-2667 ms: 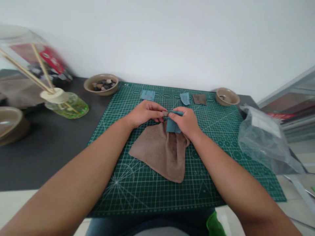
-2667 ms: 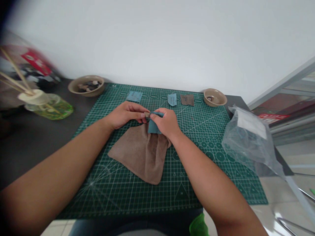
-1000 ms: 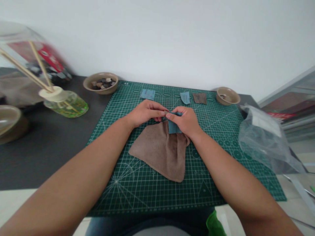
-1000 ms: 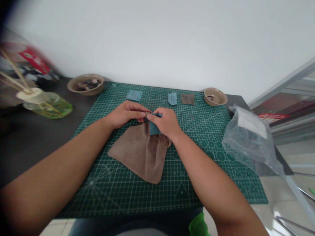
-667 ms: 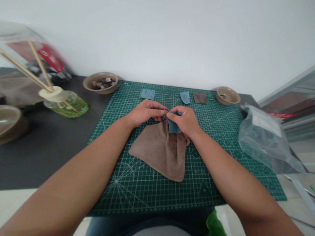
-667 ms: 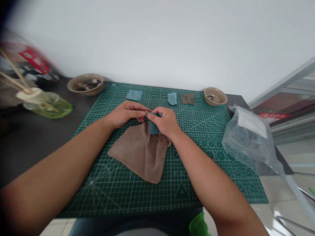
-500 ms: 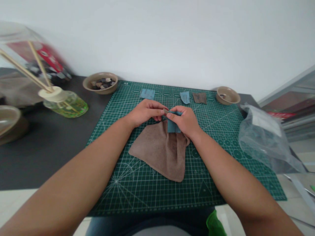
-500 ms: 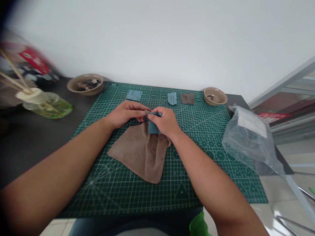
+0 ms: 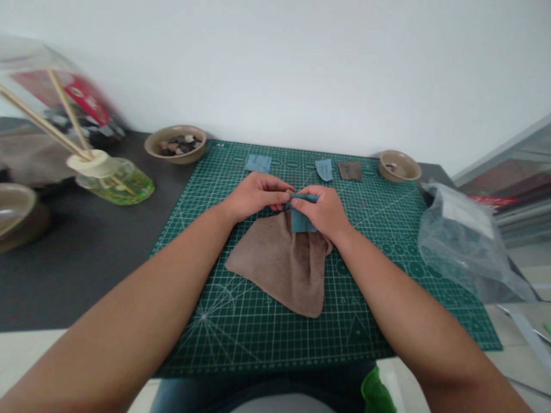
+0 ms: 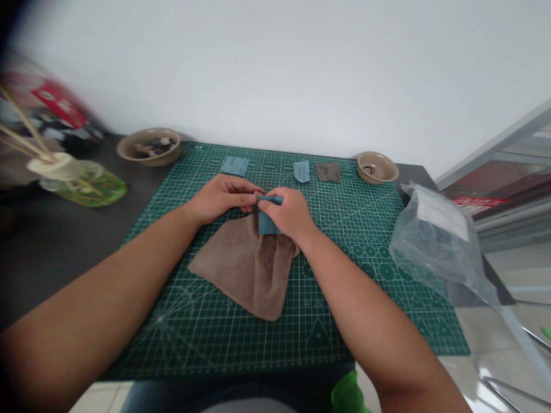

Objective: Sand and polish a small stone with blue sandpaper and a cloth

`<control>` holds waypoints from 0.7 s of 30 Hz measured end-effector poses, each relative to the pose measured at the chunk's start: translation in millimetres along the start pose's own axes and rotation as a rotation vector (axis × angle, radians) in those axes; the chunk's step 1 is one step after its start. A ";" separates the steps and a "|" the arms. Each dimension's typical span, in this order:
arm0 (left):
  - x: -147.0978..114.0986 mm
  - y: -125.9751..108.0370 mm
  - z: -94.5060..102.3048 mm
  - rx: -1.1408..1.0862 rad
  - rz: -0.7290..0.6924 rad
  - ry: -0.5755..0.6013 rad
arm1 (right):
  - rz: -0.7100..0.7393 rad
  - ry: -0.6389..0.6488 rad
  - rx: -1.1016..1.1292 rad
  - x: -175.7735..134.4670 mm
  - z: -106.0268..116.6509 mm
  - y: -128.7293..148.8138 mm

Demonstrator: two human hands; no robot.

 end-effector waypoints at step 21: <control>-1.6 1.4 -2.8 0.017 0.026 0.045 | 0.048 0.026 -0.068 1.0 -0.2 0.7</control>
Point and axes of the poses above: each hand's wrist, its own x-axis towards the middle knuckle, its own z-axis out of the back of the hand, y = z × x, the point moved 8 cm from there along x, towards the middle knuckle, and after that the axes turned 10 degrees about -x, right-handed, at the moved point
